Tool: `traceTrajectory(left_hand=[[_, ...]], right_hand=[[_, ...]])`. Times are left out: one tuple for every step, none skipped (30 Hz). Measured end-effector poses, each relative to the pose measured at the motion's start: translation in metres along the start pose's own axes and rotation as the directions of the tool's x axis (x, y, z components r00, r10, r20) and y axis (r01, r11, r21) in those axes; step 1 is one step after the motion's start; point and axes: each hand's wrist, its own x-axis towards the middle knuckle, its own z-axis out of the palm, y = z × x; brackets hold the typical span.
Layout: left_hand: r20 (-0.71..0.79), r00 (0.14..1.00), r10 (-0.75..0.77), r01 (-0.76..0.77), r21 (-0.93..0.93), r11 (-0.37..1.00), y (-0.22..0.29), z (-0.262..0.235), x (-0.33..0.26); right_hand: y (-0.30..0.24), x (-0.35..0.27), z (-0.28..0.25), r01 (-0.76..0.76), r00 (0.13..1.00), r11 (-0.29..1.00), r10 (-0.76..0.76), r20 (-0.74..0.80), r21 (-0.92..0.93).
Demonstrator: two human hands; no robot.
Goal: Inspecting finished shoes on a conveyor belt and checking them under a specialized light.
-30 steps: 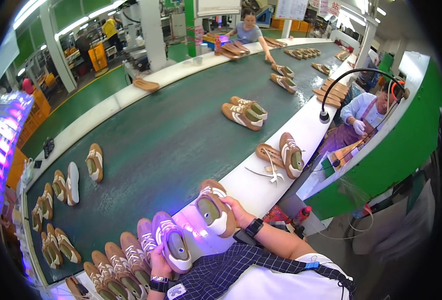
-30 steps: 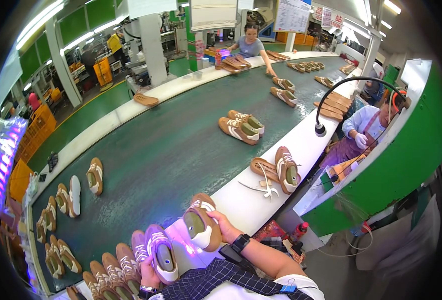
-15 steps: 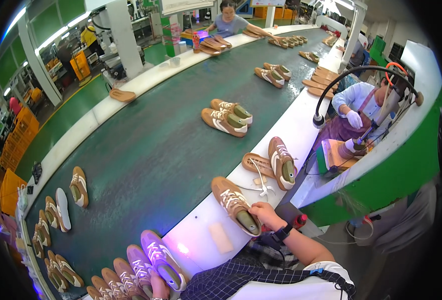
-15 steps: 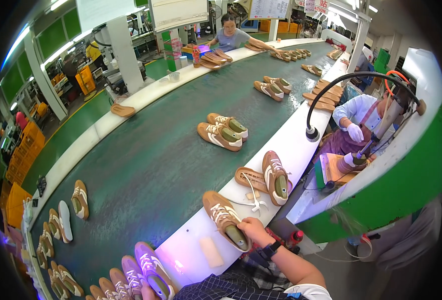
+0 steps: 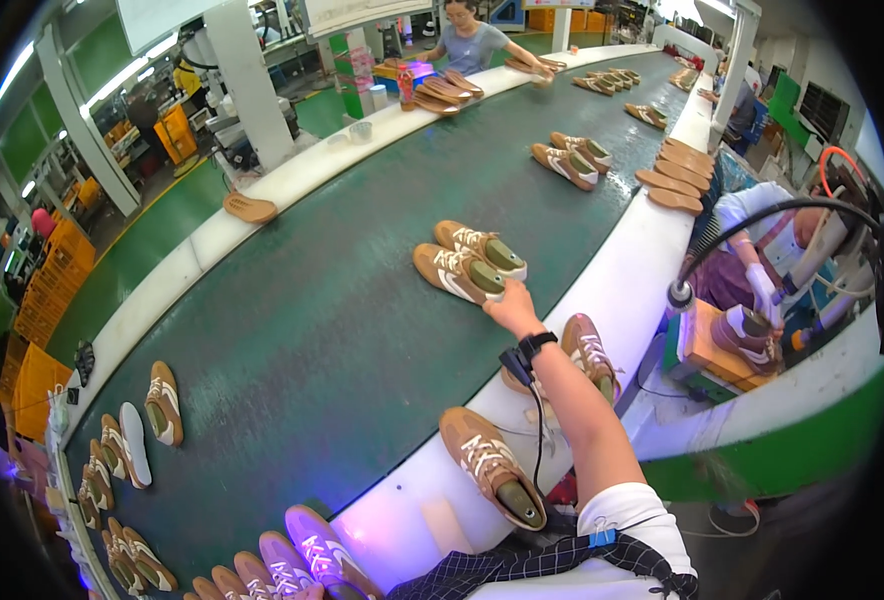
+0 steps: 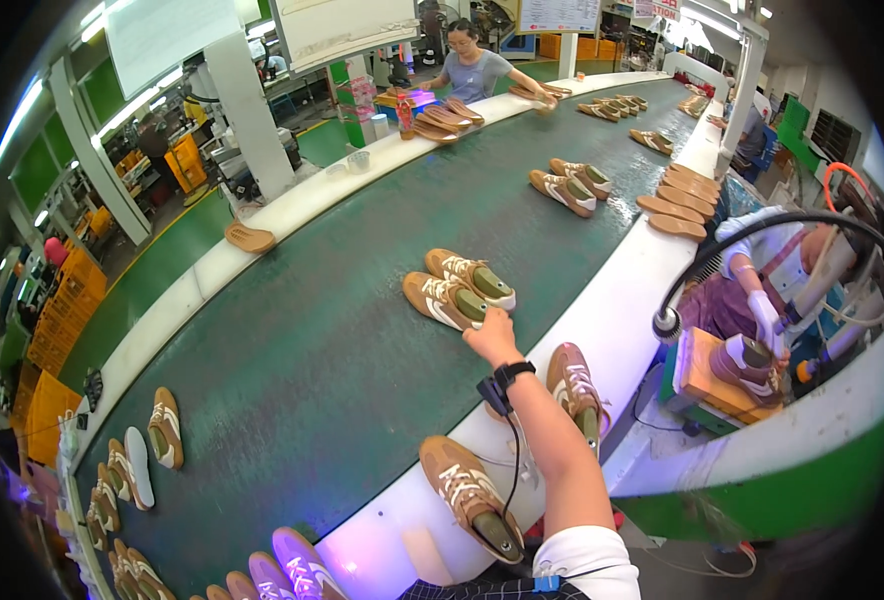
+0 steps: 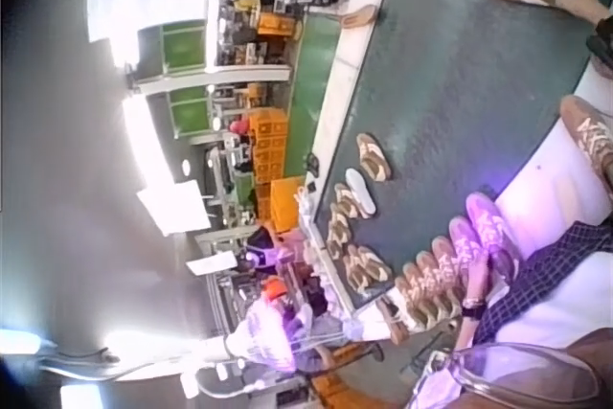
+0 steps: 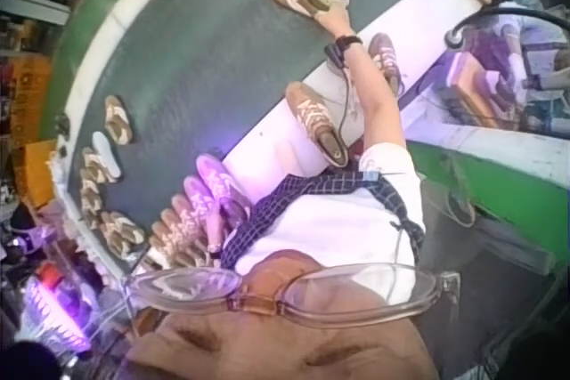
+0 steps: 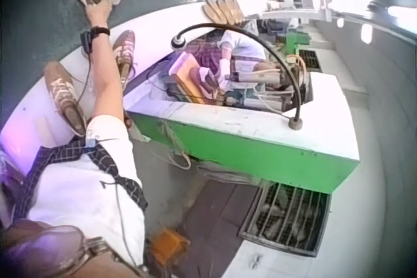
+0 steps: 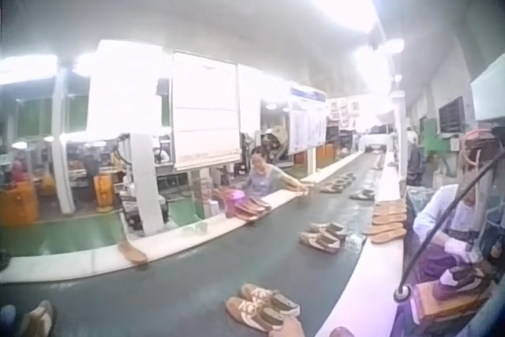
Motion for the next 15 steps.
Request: traceTrajectory(left_hand=[[0.010,1.000,0.011,-0.012,0.039,0.999,0.006,-0.002,0.001],[0.017,1.000,0.016,-0.017,0.073,0.997,0.012,-0.005,0.002],[0.029,0.999,0.022,-0.025,0.101,0.995,0.018,-0.007,0.004],[0.043,0.999,0.027,-0.032,0.125,0.992,0.023,-0.008,0.006],[0.059,0.998,0.032,-0.040,0.143,0.989,0.028,-0.010,0.009],[0.076,0.996,0.036,-0.048,0.159,0.986,0.034,-0.011,0.012],[0.094,0.995,0.042,-0.058,0.168,0.984,0.040,-0.011,0.016],[0.115,0.992,0.052,-0.072,0.171,0.983,0.047,-0.011,0.020],[0.131,0.988,0.076,-0.098,0.169,0.981,0.055,-0.008,0.023],[0.144,0.983,0.112,-0.135,0.167,0.977,0.065,-0.005,0.029],[0.118,0.973,0.199,-0.218,0.175,0.960,0.076,0.001,0.031],[0.091,0.954,0.286,-0.298,0.190,0.935,0.088,0.007,0.034],[0.063,0.926,0.372,-0.377,0.204,0.904,0.101,0.014,0.036],[0.072,0.950,0.304,-0.312,0.204,0.928,0.113,0.019,0.037],[0.078,0.969,0.233,-0.245,0.207,0.947,0.124,0.024,0.037]], right_hand=[[0.004,0.021,0.008,-0.023,1.000,1.000,0.023,-0.019,0.004],[0.006,0.039,0.017,-0.004,0.997,1.000,0.003,-0.082,-0.007],[0.005,0.050,0.026,-0.001,0.998,1.000,0.000,-0.065,-0.014],[0.003,0.058,0.033,-0.034,0.999,0.998,0.032,-0.043,-0.046],[-0.001,0.064,0.039,-0.123,0.992,0.985,0.125,0.009,-0.119],[-0.005,0.064,0.044,-0.130,0.990,0.962,0.141,0.029,-0.240],[-0.011,0.066,0.047,-0.131,0.986,0.949,0.156,0.065,-0.287],[-0.016,0.066,0.049,-0.133,0.972,0.957,0.177,0.153,-0.259],[-0.020,0.064,0.051,-0.117,0.963,0.965,0.168,0.212,-0.234],[-0.023,0.058,0.056,-0.077,0.969,0.943,0.147,0.198,-0.322],[-0.023,0.055,0.060,-0.030,0.970,0.906,0.128,0.207,-0.422],[-0.020,0.051,0.064,-0.024,0.985,0.910,0.093,0.146,-0.413],[-0.017,0.051,0.068,-0.001,0.993,0.917,0.046,0.105,-0.399],[-0.010,0.056,0.070,-0.040,0.986,0.966,0.081,0.149,-0.257],[-0.001,0.061,0.069,-0.087,0.969,0.990,0.110,0.221,-0.109]])
